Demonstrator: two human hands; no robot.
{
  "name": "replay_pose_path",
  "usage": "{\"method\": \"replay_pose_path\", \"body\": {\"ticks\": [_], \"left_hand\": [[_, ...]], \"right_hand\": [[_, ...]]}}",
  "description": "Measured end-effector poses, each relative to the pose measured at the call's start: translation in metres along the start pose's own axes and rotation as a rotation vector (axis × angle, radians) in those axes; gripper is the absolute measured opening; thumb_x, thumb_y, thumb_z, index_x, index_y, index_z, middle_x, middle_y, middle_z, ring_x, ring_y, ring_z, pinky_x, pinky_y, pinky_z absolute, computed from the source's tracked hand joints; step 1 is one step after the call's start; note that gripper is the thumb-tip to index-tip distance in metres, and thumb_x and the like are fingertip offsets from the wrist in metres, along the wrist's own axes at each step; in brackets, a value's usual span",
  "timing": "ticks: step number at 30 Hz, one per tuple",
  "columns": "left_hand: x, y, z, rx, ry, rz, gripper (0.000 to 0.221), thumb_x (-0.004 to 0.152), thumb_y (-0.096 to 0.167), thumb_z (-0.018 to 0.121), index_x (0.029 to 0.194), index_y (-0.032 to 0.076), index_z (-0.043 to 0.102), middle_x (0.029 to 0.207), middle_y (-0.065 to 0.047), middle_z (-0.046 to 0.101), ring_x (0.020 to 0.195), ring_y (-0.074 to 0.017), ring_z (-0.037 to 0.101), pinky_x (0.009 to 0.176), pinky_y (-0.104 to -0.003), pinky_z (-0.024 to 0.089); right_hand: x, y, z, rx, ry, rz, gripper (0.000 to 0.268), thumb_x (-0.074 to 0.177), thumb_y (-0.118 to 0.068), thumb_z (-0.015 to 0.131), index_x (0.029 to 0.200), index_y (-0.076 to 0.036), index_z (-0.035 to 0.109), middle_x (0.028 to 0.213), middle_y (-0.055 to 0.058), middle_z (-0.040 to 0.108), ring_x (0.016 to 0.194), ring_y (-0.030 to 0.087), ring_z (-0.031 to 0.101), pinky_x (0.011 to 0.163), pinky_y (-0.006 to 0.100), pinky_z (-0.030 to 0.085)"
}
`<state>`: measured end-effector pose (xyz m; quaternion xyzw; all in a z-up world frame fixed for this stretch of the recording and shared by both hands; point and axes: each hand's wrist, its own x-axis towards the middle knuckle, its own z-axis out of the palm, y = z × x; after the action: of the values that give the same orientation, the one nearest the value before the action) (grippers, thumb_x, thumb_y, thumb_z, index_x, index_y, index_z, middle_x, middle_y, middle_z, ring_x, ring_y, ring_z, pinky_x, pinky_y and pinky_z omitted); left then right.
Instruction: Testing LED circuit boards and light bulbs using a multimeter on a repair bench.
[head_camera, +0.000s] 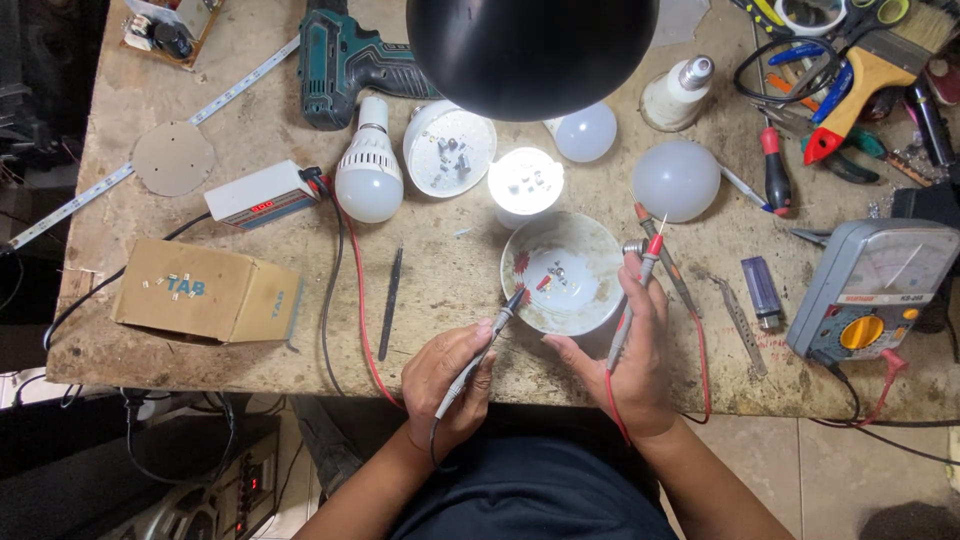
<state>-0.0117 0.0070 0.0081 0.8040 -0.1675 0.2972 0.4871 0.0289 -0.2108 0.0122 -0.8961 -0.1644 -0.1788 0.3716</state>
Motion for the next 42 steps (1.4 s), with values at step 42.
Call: {"method": "replay_pose_path", "body": {"ticks": [42], "left_hand": [[-0.0045,-0.0011,0.0039,0.04,0.026,-0.013,0.023,0.101,0.007,0.064,0.123,0.001,0.065,0.116,-0.02,0.074,0.098,-0.0321,0.078,0.089,-0.039,0.063]], "right_hand": [[-0.0005,0.0005,-0.0014,-0.032,0.027,-0.011,0.096,0.078,-0.039,0.089,0.149,0.003,0.039,0.154,0.025,0.048,0.145,0.04,0.046,0.125,0.048,0.036]]}}
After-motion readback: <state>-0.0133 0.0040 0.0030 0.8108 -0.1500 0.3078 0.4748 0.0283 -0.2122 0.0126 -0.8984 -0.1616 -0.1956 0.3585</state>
